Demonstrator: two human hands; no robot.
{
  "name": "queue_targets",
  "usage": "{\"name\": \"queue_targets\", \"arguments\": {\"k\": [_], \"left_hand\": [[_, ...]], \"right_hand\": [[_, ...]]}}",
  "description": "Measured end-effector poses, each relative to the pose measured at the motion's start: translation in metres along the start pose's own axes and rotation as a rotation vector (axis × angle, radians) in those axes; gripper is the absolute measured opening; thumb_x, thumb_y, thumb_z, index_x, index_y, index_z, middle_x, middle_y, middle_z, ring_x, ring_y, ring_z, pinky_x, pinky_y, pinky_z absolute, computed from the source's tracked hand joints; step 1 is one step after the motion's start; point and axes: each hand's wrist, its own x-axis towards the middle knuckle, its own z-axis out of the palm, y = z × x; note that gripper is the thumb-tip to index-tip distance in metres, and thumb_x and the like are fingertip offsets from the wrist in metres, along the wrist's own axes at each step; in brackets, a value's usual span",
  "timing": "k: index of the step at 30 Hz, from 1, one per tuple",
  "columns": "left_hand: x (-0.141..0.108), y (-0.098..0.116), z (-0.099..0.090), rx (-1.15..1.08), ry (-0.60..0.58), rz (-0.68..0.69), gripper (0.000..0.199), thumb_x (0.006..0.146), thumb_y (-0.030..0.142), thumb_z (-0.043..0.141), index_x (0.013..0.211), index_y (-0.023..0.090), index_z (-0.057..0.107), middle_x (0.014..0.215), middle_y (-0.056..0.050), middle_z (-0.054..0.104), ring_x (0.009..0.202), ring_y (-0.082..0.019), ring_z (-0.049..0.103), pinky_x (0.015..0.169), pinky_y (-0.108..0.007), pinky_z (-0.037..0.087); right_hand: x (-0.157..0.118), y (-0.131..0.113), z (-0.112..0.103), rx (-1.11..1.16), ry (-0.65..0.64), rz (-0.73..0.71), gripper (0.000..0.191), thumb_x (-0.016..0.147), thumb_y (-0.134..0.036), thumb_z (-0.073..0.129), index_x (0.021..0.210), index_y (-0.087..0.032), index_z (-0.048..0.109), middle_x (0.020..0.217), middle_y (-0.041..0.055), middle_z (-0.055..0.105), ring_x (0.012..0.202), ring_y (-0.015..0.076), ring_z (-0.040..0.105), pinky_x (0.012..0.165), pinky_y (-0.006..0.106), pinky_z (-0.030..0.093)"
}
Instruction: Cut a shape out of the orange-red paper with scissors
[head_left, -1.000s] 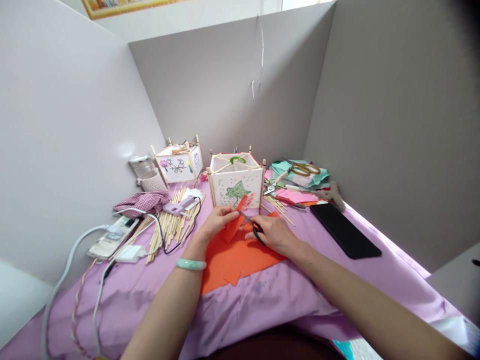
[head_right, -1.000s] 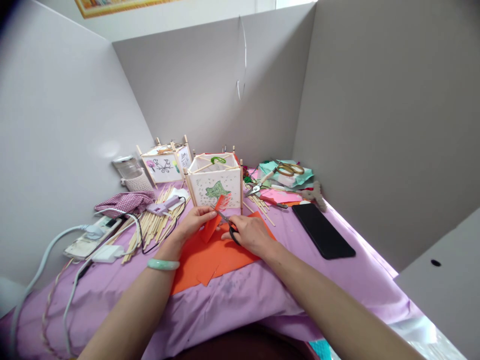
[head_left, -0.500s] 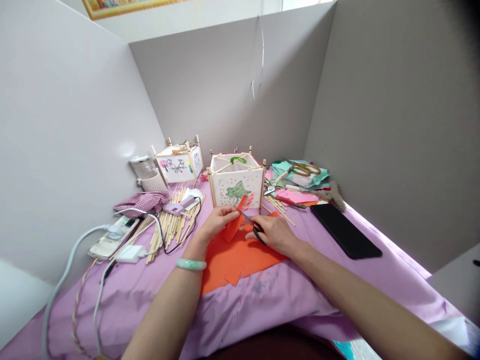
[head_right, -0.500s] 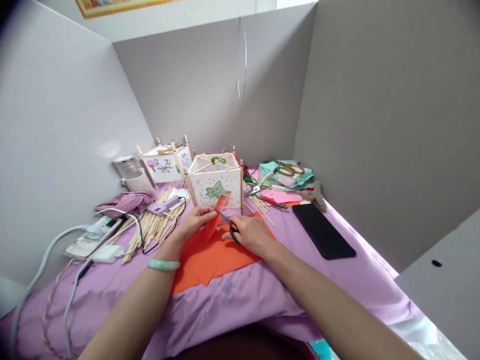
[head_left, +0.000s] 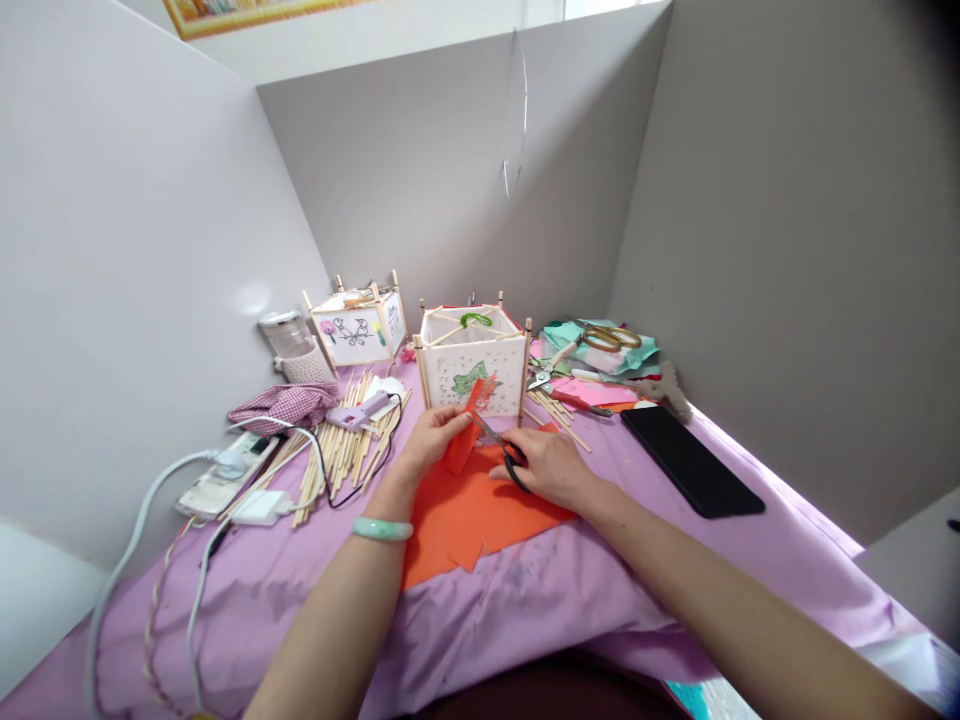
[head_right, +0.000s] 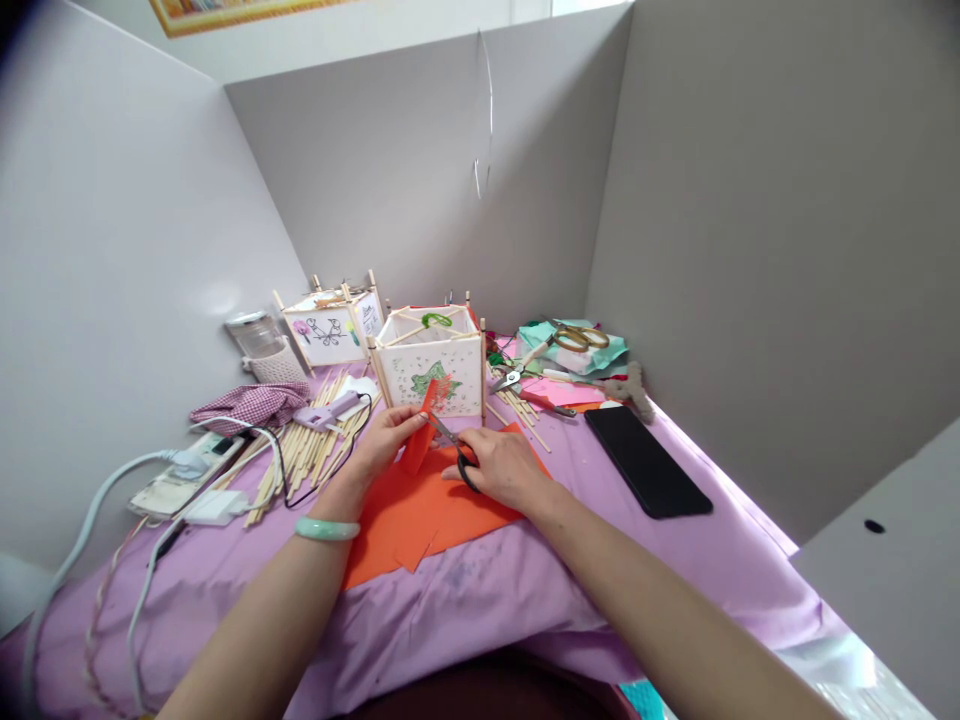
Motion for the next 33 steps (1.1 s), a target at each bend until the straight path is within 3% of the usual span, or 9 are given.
{"name": "queue_targets", "arguments": {"k": [14,23,33], "left_hand": [[-0.002,0.004,0.001,0.024,-0.031,0.006,0.031,0.067,0.038,0.068,0.079,0.010,0.065,0.071,-0.005,0.066,0.063,-0.014,0.060,0.066,-0.027,0.047],[-0.007,0.012,0.007,0.138,-0.086,-0.006,0.020,0.067,0.030,0.068,0.074,0.011,0.068,0.062,-0.001,0.064,0.056,-0.011,0.053,0.056,-0.021,0.040],[-0.005,0.006,0.006,0.117,-0.085,-0.054,0.020,0.066,0.031,0.068,0.069,0.011,0.066,0.061,-0.001,0.063,0.053,-0.011,0.053,0.054,-0.022,0.038]], "right_hand": [[0.000,-0.001,-0.001,0.071,-0.018,0.002,0.039,0.074,-0.052,0.062,0.096,-0.020,0.058,0.083,0.0030,0.065,0.070,0.0150,0.058,0.059,0.024,0.034],[0.000,-0.001,-0.001,0.090,-0.028,-0.011,0.041,0.075,-0.055,0.061,0.094,-0.019,0.058,0.082,0.0033,0.064,0.067,0.0143,0.057,0.058,0.023,0.034],[0.000,-0.005,-0.001,0.087,-0.023,0.005,0.037,0.075,-0.052,0.062,0.091,-0.019,0.057,0.080,0.0029,0.064,0.068,0.0146,0.058,0.058,0.023,0.034]]}}
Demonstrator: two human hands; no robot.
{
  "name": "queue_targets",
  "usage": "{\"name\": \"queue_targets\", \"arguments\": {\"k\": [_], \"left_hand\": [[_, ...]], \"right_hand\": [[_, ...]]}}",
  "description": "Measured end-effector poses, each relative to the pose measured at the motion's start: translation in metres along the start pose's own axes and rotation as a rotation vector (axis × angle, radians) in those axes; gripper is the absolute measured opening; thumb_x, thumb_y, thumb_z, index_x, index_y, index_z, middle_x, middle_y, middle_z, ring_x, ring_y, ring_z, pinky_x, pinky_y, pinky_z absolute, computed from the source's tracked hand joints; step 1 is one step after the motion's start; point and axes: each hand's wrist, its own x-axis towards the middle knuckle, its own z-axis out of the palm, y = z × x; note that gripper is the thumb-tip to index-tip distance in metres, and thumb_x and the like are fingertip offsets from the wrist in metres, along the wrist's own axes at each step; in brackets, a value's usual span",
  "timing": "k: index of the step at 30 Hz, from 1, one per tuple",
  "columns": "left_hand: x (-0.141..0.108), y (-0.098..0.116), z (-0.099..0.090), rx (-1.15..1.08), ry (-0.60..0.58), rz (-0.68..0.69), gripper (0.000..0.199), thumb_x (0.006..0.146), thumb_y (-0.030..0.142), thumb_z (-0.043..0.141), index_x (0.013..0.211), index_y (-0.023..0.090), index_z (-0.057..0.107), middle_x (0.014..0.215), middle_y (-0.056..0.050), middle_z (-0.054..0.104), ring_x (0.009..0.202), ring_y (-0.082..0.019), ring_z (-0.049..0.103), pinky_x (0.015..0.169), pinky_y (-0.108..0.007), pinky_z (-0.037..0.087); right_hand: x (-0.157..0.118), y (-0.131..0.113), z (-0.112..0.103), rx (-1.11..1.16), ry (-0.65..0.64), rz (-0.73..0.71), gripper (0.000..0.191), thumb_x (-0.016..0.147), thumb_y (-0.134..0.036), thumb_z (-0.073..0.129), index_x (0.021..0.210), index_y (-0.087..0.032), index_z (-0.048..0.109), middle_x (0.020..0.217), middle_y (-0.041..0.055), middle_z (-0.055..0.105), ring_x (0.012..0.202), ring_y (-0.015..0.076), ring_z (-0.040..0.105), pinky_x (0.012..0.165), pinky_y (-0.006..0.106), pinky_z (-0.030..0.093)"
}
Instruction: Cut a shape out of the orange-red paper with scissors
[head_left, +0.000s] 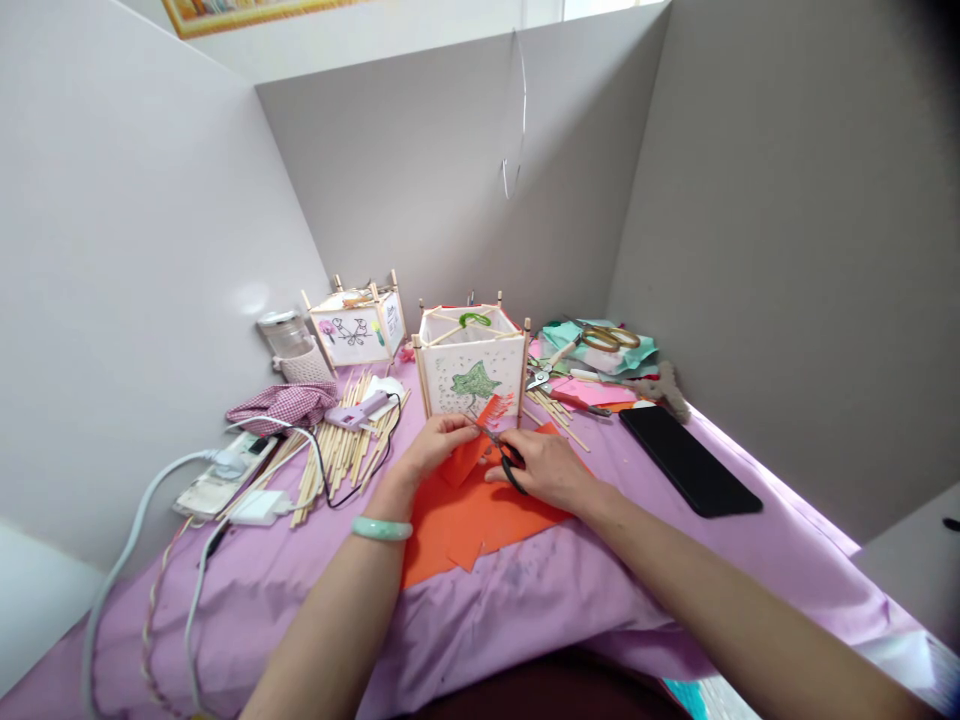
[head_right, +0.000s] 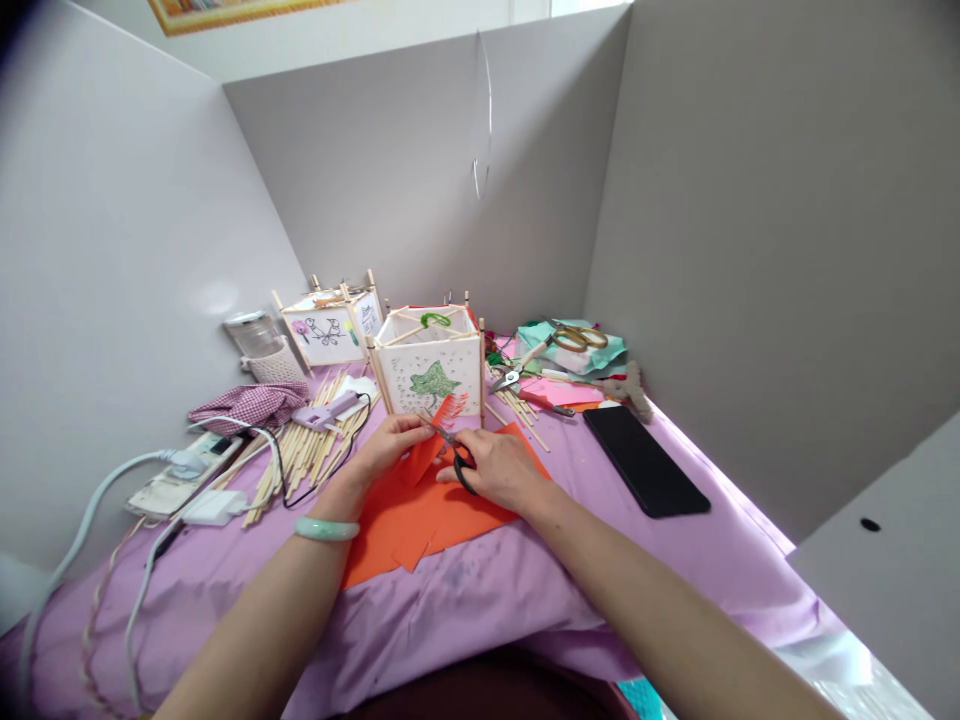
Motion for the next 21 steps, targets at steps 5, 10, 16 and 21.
{"name": "queue_targets", "arguments": {"k": [5,10,16,21], "left_hand": [[-0.0016,0.0032,0.0027,-0.009,-0.015,0.024,0.018,0.066,0.030,0.068,0.067,0.012,0.067,0.059,-0.001,0.062,0.052,-0.010,0.051,0.052,-0.021,0.036],[-0.0026,0.0046,0.0037,0.000,-0.006,0.015,0.018,0.065,0.028,0.068,0.066,0.011,0.067,0.057,-0.001,0.060,0.050,-0.009,0.047,0.049,-0.021,0.033],[-0.0026,0.0048,0.0029,0.039,-0.004,0.001,0.019,0.065,0.030,0.067,0.064,0.011,0.066,0.055,0.000,0.058,0.048,-0.008,0.045,0.047,-0.021,0.032],[-0.0020,0.0042,0.0016,0.055,-0.012,-0.018,0.020,0.065,0.031,0.067,0.066,0.011,0.066,0.054,0.000,0.058,0.047,-0.009,0.046,0.047,-0.021,0.032]], "right_hand": [[-0.0001,-0.0007,0.0002,0.011,-0.002,0.006,0.038,0.074,-0.053,0.062,0.092,-0.019,0.056,0.082,0.0036,0.064,0.072,0.0154,0.059,0.061,0.023,0.037],[-0.0001,-0.0009,0.0011,-0.008,-0.002,0.010,0.040,0.075,-0.055,0.061,0.091,-0.019,0.057,0.081,0.0041,0.064,0.071,0.0160,0.059,0.061,0.023,0.037],[-0.0007,-0.0001,0.0026,0.018,-0.005,-0.004,0.039,0.077,-0.053,0.059,0.095,-0.019,0.058,0.083,0.0041,0.065,0.073,0.0163,0.060,0.064,0.024,0.039],[0.0000,0.0011,0.0029,0.008,-0.005,-0.006,0.041,0.076,-0.054,0.060,0.097,-0.019,0.058,0.083,0.0043,0.065,0.075,0.0172,0.061,0.065,0.025,0.039]]}}
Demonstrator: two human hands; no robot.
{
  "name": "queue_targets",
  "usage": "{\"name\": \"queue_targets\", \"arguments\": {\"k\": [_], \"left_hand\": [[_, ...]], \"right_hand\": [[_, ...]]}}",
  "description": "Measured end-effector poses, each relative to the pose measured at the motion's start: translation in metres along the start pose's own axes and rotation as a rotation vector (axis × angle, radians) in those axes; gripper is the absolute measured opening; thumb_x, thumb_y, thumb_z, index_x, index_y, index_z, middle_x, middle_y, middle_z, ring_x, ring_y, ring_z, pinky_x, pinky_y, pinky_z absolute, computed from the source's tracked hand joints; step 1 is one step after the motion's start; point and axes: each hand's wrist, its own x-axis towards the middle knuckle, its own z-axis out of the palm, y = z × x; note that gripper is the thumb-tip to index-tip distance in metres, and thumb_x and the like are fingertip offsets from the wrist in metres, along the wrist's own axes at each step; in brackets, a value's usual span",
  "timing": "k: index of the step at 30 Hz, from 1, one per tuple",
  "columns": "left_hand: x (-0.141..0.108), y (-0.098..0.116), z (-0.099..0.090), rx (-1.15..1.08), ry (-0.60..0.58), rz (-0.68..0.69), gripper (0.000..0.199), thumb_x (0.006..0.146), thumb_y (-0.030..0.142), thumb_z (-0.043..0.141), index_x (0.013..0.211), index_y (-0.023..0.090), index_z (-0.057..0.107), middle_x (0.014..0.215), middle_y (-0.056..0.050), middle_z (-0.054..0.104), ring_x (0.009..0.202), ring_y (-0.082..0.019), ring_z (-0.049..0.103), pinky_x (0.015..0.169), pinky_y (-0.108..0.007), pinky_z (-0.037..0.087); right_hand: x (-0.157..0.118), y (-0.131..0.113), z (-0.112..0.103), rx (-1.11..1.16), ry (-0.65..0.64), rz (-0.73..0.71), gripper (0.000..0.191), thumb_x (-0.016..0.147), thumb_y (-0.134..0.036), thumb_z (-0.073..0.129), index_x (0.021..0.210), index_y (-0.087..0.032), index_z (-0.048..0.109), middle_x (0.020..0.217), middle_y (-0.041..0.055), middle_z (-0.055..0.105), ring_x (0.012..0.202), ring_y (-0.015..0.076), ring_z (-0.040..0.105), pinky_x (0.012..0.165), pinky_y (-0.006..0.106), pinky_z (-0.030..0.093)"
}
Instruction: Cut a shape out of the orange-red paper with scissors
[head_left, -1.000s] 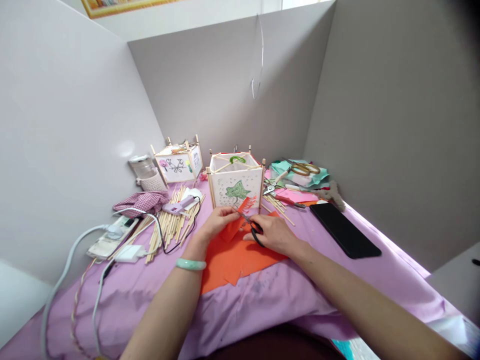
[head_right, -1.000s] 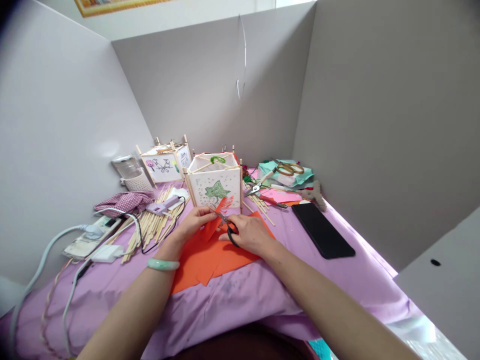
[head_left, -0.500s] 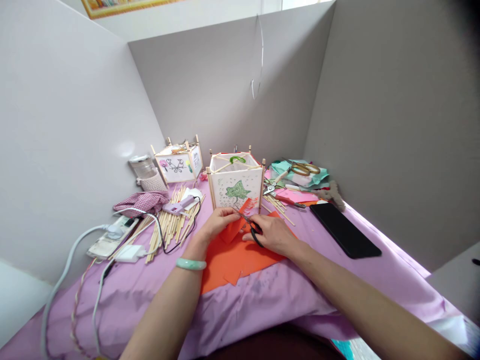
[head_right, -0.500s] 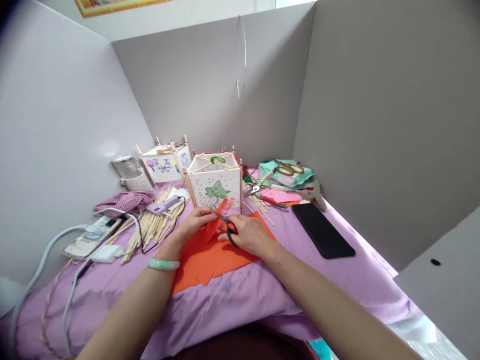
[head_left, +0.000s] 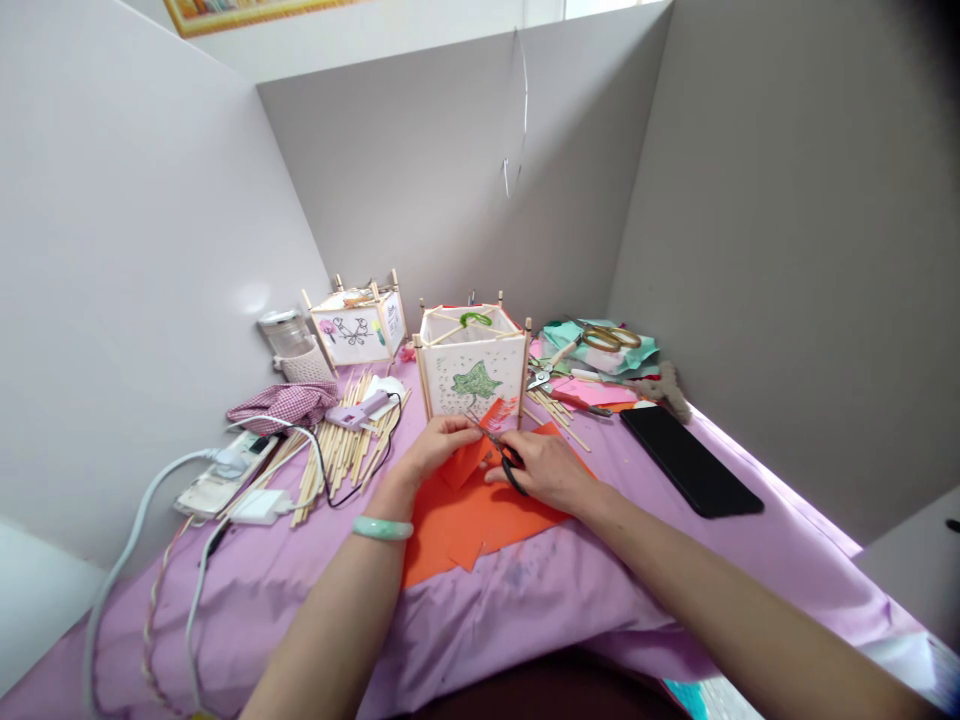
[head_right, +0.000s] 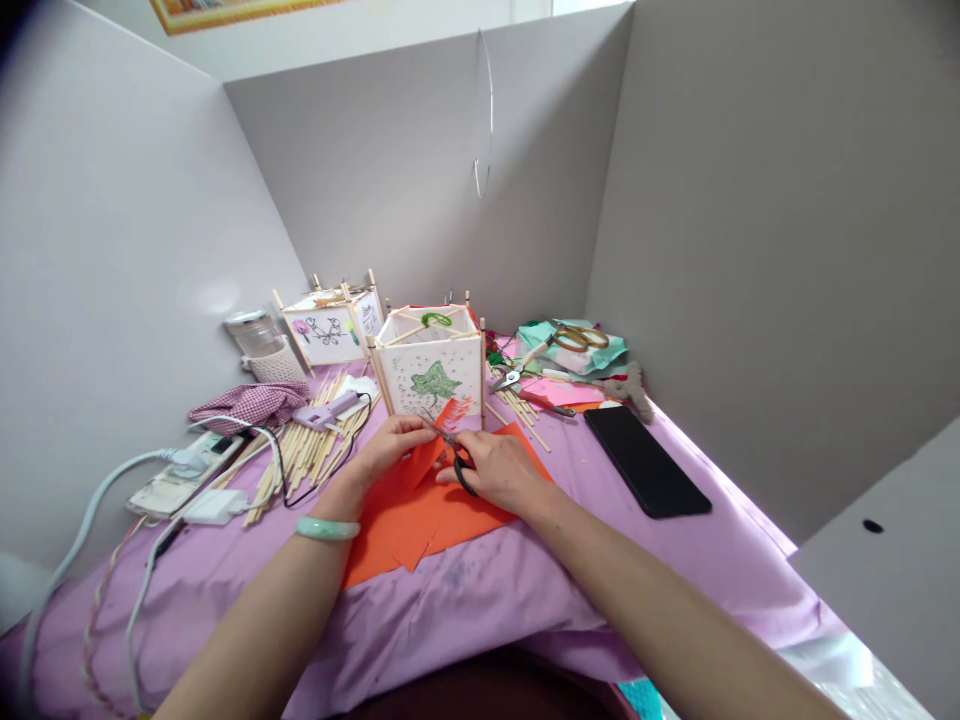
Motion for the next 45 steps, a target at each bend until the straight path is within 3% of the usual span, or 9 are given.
{"name": "queue_targets", "arguments": {"k": [9,19,24,35,45], "left_hand": [[0.000,0.000,-0.001,-0.011,-0.027,-0.037,0.022,0.068,0.033,0.066,0.068,0.011,0.064,0.057,-0.002,0.063,0.047,-0.010,0.051,0.046,-0.021,0.034],[-0.003,-0.001,0.001,-0.161,-0.152,-0.041,0.029,0.067,0.037,0.069,0.078,0.012,0.060,0.069,-0.006,0.067,0.060,-0.018,0.063,0.059,-0.028,0.048],[0.000,-0.002,-0.001,-0.140,-0.050,0.023,0.026,0.070,0.034,0.068,0.080,0.011,0.061,0.068,-0.005,0.067,0.061,-0.017,0.064,0.057,-0.024,0.047],[0.006,-0.011,-0.006,-0.226,0.033,0.096,0.022,0.070,0.030,0.067,0.081,0.012,0.062,0.071,-0.003,0.067,0.062,-0.015,0.064,0.062,-0.025,0.049],[0.003,-0.007,-0.004,-0.248,-0.021,0.060,0.026,0.070,0.033,0.067,0.083,0.012,0.060,0.073,-0.005,0.068,0.063,-0.018,0.065,0.062,-0.028,0.051]], "right_hand": [[0.001,0.003,0.002,-0.028,-0.007,0.007,0.040,0.074,-0.054,0.062,0.094,-0.020,0.058,0.081,0.0033,0.066,0.072,0.0168,0.061,0.061,0.024,0.037],[0.001,0.001,-0.003,-0.020,0.022,0.019,0.038,0.076,-0.053,0.060,0.093,-0.019,0.057,0.079,0.0027,0.064,0.070,0.0159,0.059,0.060,0.024,0.036],[0.000,0.001,-0.003,0.015,0.037,0.004,0.043,0.074,-0.055,0.062,0.096,-0.019,0.057,0.083,0.0034,0.064,0.072,0.0156,0.059,0.061,0.023,0.036],[-0.001,0.002,-0.003,0.018,0.025,-0.007,0.044,0.074,-0.054,0.061,0.099,-0.018,0.056,0.087,0.0045,0.063,0.072,0.0155,0.058,0.061,0.023,0.036],[0.000,0.001,-0.003,0.017,0.010,-0.005,0.041,0.076,-0.053,0.060,0.099,-0.019,0.057,0.086,0.0040,0.063,0.071,0.0148,0.057,0.061,0.023,0.037]]}}
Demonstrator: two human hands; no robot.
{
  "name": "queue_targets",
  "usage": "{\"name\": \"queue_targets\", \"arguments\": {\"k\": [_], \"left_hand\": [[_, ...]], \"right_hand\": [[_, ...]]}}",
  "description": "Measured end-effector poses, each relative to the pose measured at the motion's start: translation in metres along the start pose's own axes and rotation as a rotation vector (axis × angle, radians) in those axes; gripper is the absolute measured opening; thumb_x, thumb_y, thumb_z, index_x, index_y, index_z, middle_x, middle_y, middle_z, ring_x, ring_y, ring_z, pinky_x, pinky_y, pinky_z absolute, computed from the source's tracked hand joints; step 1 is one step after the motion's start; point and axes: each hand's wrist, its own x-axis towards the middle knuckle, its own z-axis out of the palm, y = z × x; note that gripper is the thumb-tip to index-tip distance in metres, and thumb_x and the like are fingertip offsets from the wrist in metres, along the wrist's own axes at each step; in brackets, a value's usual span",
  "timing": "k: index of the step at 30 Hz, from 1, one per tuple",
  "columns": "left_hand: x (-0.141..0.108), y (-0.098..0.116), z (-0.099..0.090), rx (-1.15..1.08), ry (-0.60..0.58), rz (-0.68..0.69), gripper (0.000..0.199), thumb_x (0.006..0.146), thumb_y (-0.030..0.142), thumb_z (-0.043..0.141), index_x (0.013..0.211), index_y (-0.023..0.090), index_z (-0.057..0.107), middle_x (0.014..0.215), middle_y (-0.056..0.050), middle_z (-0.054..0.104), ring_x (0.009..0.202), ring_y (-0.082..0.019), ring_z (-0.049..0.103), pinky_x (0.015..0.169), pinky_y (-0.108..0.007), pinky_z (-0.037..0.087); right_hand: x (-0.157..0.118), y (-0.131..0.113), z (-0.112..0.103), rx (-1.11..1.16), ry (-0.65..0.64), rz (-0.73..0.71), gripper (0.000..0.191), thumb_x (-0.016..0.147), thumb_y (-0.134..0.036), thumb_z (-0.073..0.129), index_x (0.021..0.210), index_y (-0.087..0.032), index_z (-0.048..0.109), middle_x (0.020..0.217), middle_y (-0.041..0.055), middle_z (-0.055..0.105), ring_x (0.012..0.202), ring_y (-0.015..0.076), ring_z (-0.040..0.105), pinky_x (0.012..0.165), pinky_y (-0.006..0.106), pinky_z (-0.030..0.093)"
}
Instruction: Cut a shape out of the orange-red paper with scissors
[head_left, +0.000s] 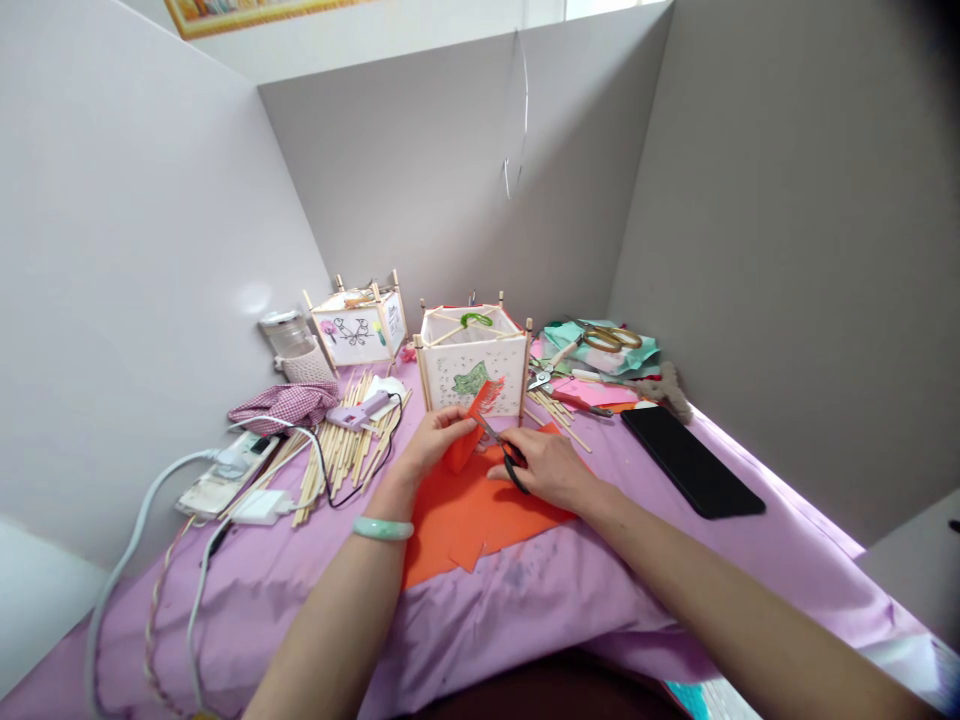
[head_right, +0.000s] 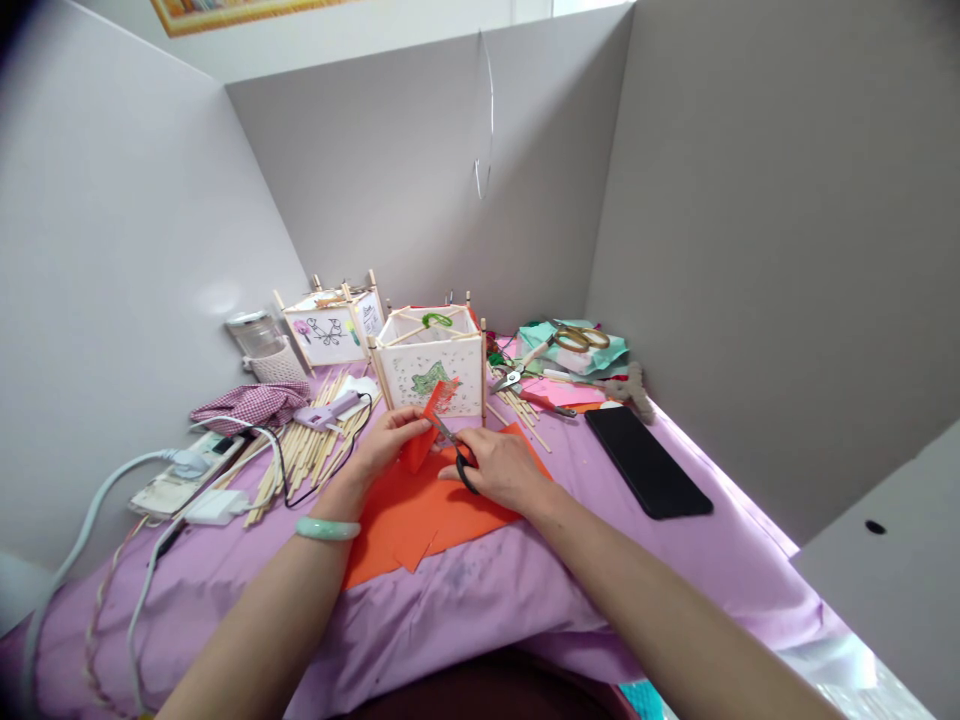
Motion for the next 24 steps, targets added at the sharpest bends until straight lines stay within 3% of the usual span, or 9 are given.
{"name": "queue_targets", "arguments": {"k": [24], "left_hand": [[-0.0001,-0.0010,-0.0004,0.035,-0.007,-0.034,0.025,0.072,0.036,0.065,0.080,0.013,0.057,0.070,-0.005,0.067,0.063,-0.018,0.065,0.059,-0.026,0.050]], "right_hand": [[-0.0003,0.0018,0.0024,-0.044,-0.003,0.002,0.033,0.078,-0.049,0.060,0.091,-0.019,0.058,0.078,0.0021,0.065,0.067,0.0141,0.058,0.057,0.022,0.033]]}}
